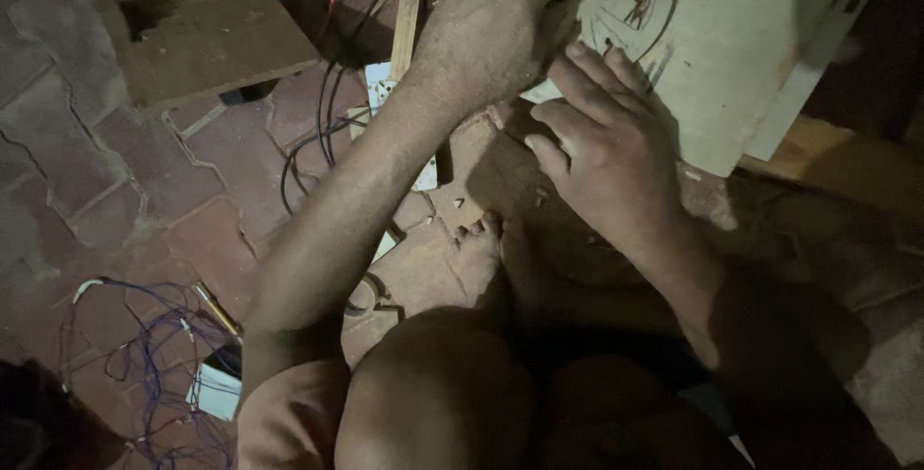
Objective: The person sits on the floor and rubs/scrapes the surface of a carved wooden wheel-shaped decoration by hand, working over its spokes and edges, then lifts the piece up with both hands and continues working on it.
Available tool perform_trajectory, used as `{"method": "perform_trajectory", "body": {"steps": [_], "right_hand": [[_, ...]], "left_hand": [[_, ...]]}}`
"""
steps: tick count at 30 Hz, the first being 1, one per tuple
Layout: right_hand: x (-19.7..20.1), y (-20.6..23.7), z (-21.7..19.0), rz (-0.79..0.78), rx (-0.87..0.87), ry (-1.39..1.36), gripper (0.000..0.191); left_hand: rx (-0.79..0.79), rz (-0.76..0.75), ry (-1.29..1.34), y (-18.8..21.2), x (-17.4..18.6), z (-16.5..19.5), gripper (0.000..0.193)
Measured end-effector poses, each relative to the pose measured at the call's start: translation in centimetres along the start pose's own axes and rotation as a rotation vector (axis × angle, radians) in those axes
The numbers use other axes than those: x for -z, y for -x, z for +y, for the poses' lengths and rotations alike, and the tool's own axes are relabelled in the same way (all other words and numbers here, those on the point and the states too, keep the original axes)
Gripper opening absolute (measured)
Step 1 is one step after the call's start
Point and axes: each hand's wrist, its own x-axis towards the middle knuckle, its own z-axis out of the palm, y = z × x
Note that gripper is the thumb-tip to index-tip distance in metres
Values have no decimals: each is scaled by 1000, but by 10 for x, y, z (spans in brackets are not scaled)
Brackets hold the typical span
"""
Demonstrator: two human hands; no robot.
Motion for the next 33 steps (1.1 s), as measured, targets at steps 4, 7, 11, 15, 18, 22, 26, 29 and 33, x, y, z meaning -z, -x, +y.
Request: {"method": "perform_trajectory", "body": {"steps": [4,7,11,15,18,22,26,29,33], "right_hand": [[1,0,1,-46,42,26,34],[1,1,2,-87,65,68,39],[0,-2,4,-113,75,99,43],[0,-3,5,-125,86,103,43],[-2,-3,5,-126,76,98,43],[-2,-1,4,-99,61,67,41],[-1,1,5,-95,43,62,38],[-1,1,6,-92,44,71,38],[-1,2,6,-85,36,61,38]], "left_hand": [[6,1,-3,1,-1,-2,22],[-25,7,-15,3,0,-5,20],[5,-3,-34,1,-1,-8,19],[-86,57,-66,5,2,-10,18],[18,-22,-55,5,-1,-10,21],[-43,6,-53,4,0,-10,19],[-6,-13,-41,1,-4,-6,22],[83,-70,-39,-2,-10,-3,24],[13,-27,-76,-4,-12,-4,25]]}}
